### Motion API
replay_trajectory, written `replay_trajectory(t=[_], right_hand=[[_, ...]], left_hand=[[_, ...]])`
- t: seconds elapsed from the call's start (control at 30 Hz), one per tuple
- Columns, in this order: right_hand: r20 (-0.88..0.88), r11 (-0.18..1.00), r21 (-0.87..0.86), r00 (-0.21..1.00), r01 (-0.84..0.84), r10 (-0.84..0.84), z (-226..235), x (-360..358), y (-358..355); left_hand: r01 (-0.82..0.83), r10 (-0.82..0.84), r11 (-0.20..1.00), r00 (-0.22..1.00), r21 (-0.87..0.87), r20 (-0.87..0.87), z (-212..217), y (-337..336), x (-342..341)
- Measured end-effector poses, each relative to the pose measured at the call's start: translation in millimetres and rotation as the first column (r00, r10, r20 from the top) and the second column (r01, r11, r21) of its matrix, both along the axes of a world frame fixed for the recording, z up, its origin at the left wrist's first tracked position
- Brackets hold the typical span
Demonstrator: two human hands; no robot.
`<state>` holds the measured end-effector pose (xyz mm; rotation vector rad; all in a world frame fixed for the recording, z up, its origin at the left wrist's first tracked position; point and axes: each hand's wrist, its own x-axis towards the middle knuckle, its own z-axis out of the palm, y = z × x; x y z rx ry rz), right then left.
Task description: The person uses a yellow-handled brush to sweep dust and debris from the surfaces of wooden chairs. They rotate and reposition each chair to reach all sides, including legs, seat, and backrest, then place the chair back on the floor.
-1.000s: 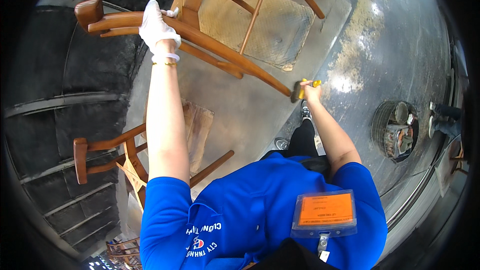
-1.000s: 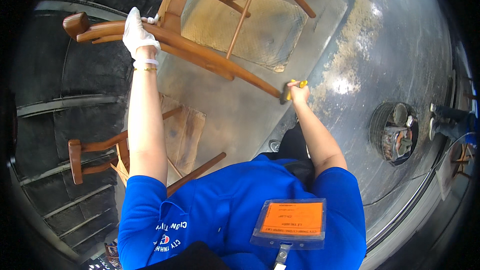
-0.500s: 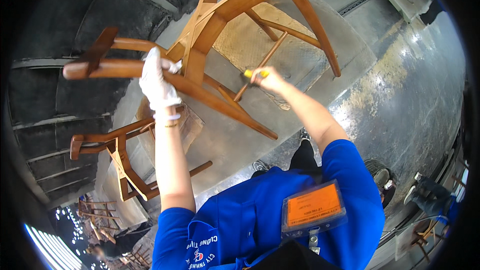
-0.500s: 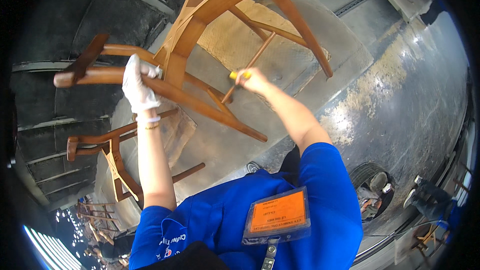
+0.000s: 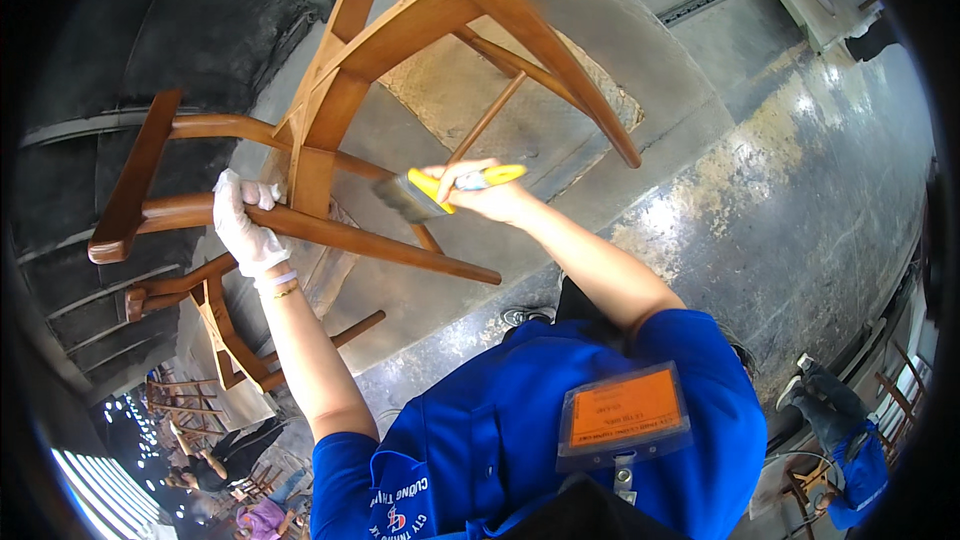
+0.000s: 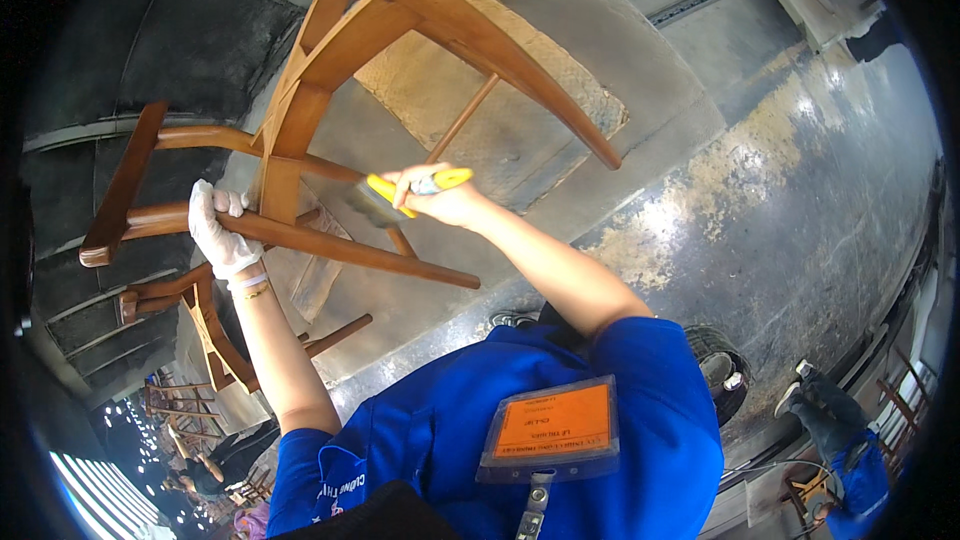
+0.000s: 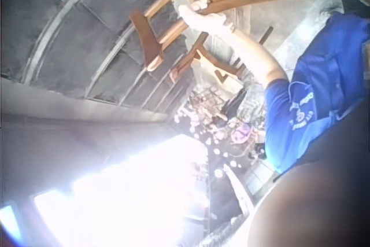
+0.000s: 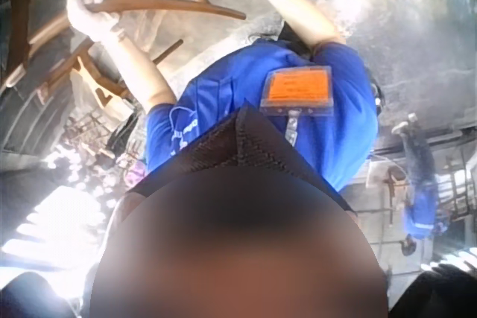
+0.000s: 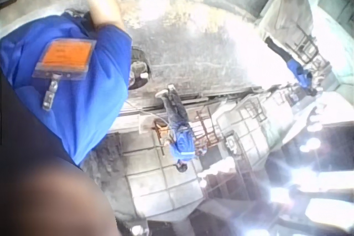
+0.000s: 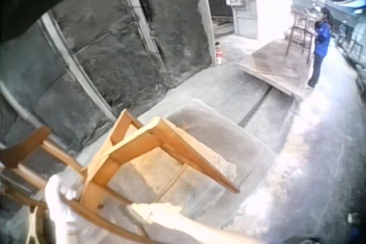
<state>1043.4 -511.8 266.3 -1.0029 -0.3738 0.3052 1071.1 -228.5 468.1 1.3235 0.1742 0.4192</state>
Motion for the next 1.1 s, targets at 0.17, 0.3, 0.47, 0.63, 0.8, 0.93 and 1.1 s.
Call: replay_trajectory(t=[0.17, 0.3, 0.47, 0.63, 0.8, 0.93, 1.1], right_hand=[[-0.178, 0.795, 0.507, 0.943, 0.333, -0.282, 24.5, 1.3, -157.4], [-0.473, 0.629, -0.024, 0.546, 0.777, -0.692, -61.2, -56.5, -248.9], [-0.382, 0.304, -0.577, 0.079, 0.758, -0.921, -88.1, -56.9, -236.9], [-0.169, 0.611, 0.095, 0.617, 0.786, -0.768, 40.5, 34.8, -141.6], [-0.236, 0.696, 0.444, 0.822, 0.565, -0.518, 62.5, 58.7, -151.0], [-0.529, 0.609, -0.030, 0.505, 0.792, -0.683, -31.6, -28.1, -233.8], [-0.205, 0.326, -0.501, 0.256, 0.802, -0.945, -40.5, -30.3, -228.6]], left_hand=[[0.012, -0.012, 1.000, 1.000, -0.013, -0.021, -1.9, 15.0, 14.3], [-0.005, 0.005, 1.000, 1.000, 0.001, -0.011, -3.5, 25.0, 24.9], [0.008, -0.009, 0.999, 1.000, -0.039, -0.011, -4.6, 30.4, 31.8], [-0.038, 0.037, 0.998, 0.999, -0.056, -0.010, -0.9, 26.6, 34.7], [-0.036, 0.034, 0.998, 0.999, -0.060, -0.032, 1.7, 21.7, 33.9], [-0.031, 0.031, 0.999, 1.000, -0.034, 0.001, -1.7, 20.1, 33.0], [-0.021, 0.022, 0.999, 1.000, -0.039, 0.022, -4.4, 17.4, 27.8]])
